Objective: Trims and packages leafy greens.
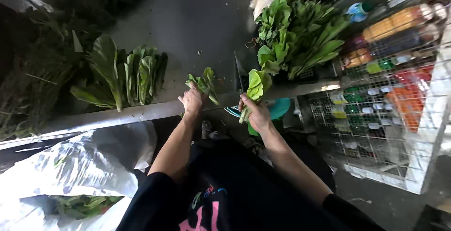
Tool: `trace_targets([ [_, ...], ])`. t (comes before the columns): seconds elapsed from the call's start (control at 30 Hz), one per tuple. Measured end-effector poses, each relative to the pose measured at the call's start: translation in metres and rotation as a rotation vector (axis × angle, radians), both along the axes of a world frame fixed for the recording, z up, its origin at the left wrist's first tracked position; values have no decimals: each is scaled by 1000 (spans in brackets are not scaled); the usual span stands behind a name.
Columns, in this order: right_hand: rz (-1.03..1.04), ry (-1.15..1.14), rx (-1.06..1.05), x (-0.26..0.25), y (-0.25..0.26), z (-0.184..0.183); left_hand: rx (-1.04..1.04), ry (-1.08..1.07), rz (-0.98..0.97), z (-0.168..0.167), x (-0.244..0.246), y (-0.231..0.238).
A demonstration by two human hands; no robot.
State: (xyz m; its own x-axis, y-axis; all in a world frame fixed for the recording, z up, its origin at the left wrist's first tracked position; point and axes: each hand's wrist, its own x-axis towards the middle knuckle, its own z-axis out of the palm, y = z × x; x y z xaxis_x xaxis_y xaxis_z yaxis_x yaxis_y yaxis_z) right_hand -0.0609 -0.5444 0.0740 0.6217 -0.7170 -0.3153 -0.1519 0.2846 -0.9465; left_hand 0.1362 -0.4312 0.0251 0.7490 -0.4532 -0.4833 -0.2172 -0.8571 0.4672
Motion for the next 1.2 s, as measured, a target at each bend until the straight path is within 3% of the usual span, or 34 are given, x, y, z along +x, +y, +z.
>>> trace_targets([
  [0.07,50,76,-54,-1,-12,-4,79,24,16,0,-3,-25],
  [0.17,217,400,-252,7,-25,-14,76,40,65,-5,-8,-39],
  [0.3,408,650,-351,43,-30,-29,-150,149,195,-11,-10,-24],
  [0.43,522,723,-376,84,-34,-40,-347,200,378,-13,-9,-2],
  [0.6,560,508,17,106,-31,-51,-775,417,652,-8,-24,29],
  [0.7,577,279,245,107,-14,-43,-878,443,688,5,-41,56],
  [0.87,823,173,247,109,41,-25,-661,112,485,35,-64,113],
  [1.13,1034,43,314,127,158,2,-659,101,386,105,-82,269],
  [1.2,1102,-42,325,137,202,7,-643,27,430,98,-95,331],
])
